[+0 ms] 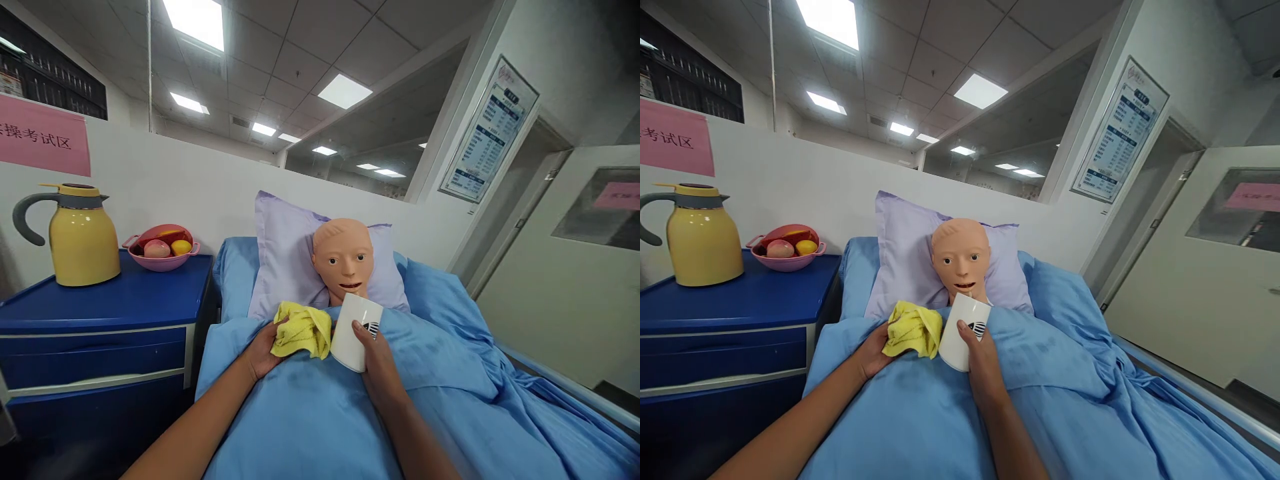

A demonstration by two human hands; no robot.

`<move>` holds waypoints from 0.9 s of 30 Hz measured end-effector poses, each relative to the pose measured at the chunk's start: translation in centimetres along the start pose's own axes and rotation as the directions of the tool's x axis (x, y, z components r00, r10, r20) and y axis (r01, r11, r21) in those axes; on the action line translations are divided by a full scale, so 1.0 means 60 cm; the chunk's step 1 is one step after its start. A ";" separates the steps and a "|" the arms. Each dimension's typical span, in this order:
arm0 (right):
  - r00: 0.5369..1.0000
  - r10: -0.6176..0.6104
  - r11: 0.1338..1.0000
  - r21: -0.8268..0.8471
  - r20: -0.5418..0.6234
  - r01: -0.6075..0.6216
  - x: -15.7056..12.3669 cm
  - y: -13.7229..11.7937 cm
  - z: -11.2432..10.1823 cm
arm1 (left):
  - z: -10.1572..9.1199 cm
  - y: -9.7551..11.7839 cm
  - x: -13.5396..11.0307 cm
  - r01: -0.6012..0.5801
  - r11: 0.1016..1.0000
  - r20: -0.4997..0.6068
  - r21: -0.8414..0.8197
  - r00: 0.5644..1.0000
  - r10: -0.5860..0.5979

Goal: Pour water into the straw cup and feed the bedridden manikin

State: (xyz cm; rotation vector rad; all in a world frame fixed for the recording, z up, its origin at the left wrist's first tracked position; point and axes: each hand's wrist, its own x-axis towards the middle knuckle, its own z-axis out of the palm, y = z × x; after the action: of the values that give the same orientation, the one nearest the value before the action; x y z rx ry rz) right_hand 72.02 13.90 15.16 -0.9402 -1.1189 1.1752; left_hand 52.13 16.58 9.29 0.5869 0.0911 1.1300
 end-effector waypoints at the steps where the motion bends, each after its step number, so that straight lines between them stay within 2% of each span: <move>1: 1.000 -0.002 1.000 -0.004 -0.002 0.002 0.000 0.000 0.000 | -0.001 0.000 0.000 -0.003 1.000 -0.003 0.000 1.000 0.003; 13: 1.000 -0.006 0.992 -0.127 0.002 0.006 0.009 0.016 -0.009 | 0.001 0.002 -0.001 -0.007 1.000 -0.031 0.009 0.999 0.008; 27: 1.000 0.021 0.982 -0.191 0.023 -0.016 0.004 0.003 -0.003 | -0.005 -0.001 0.000 -0.009 0.999 -0.015 0.035 1.000 0.010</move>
State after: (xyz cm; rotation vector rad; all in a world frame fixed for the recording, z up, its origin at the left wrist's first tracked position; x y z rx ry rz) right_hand 72.18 14.14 15.01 -1.0866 -1.2616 1.1108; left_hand 52.06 16.68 8.99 0.6109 0.1217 1.1438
